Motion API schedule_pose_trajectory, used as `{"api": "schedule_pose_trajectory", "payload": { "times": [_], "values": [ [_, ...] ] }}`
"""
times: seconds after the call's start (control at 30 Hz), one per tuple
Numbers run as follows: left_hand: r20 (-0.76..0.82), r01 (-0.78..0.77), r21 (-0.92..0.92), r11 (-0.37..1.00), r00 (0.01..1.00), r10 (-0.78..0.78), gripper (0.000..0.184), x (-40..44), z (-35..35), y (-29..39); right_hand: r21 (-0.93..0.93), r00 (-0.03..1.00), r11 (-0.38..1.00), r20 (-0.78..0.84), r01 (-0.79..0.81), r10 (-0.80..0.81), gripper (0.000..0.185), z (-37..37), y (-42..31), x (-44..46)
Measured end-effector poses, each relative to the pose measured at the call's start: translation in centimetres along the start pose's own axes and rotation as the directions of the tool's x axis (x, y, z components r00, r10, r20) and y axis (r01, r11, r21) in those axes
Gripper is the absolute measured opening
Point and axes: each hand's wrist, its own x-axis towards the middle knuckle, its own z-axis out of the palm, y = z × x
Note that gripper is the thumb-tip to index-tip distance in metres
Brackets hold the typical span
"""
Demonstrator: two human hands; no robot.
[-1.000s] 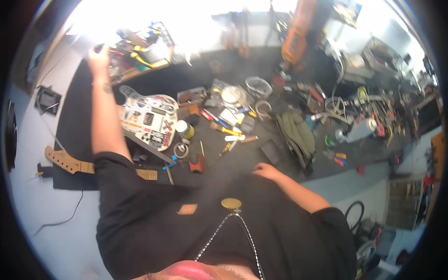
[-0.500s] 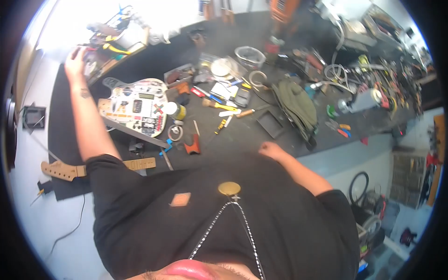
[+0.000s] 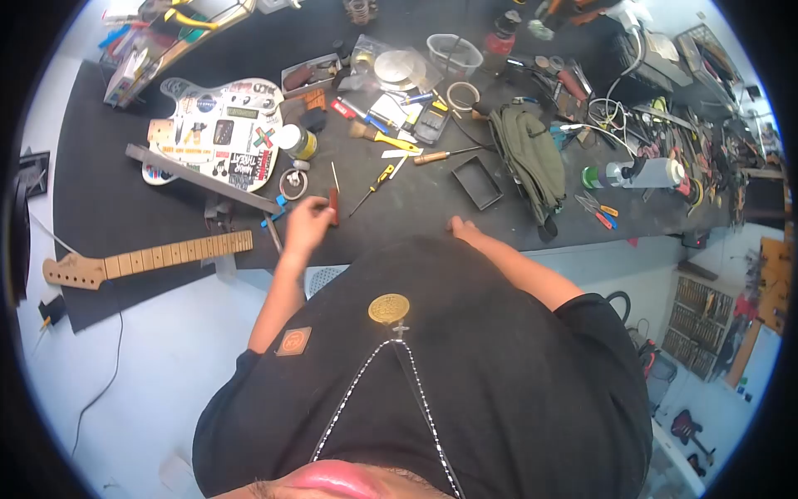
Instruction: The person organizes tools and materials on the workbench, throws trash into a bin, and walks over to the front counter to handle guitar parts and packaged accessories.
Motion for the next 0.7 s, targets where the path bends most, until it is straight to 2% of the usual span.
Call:
{"api": "schedule_pose_trajectory", "payload": {
  "times": [0.03,0.1,0.13,0.23,0.27,0.37,0.47,0.57,0.6,0.7],
  "values": [
    [0.069,0.031,0.041,0.999,0.997,-0.034,0.036,-0.6,1.7,-0.3,0.005,0.999,0.999,0.038,-0.032,0.032,0.048,-0.3,-0.4,0.2],
    [-0.019,-0.154,0.293,0.944,0.986,0.167,0.034,-2.0,4.2,-0.1,0.023,0.989,0.994,0.104,-0.103,0.1,0.049,-0.5,-1.0,0.1],
    [0.007,-0.213,0.309,0.927,0.975,0.221,0.033,-1.9,4.7,0.6,0.034,0.988,0.994,0.112,-0.108,0.103,0.049,-0.7,-1.0,0.5],
    [0.128,-0.278,0.171,0.945,0.957,0.259,0.032,-0.8,6.8,2.6,0.091,0.983,0.985,0.128,-0.145,0.133,0.049,-0.6,-0.7,0.8],
    [0.14,-0.342,0.22,0.913,0.938,0.318,0.039,-0.1,7.6,3.0,0.12,0.981,0.98,0.132,-0.16,0.144,0.051,-0.5,-0.6,0.8],
    [0.098,-0.368,0.289,0.884,0.93,0.355,0.04,3.4,9.9,3.6,0.113,0.988,0.987,0.114,-0.114,0.101,0.056,-0.4,-0.1,0.7],
    [0.175,-0.273,0.365,0.89,0.959,0.222,0.044,7.5,11.9,2.0,0.12,0.997,0.992,0.061,-0.047,0.04,0.061,-0.1,0.6,0.5],
    [0.286,-0.126,0.383,0.915,0.958,0.012,0.046,8.9,10.6,3.8,0.127,0.998,0.99,-0.008,0.063,-0.062,0.063,1.5,3.6,2.1],
    [0.269,-0.041,0.383,0.923,0.961,-0.069,0.053,9.1,10.0,4.7,0.128,0.994,0.986,-0.032,0.109,-0.106,0.064,1.5,3.5,2.1],
    [0.069,-0.189,0.585,0.789,0.981,0.183,0.047,8.3,9.6,5.8,0.137,0.991,0.983,-0.07,0.125,-0.116,0.064,2.0,3.3,0.9]
  ]
}}
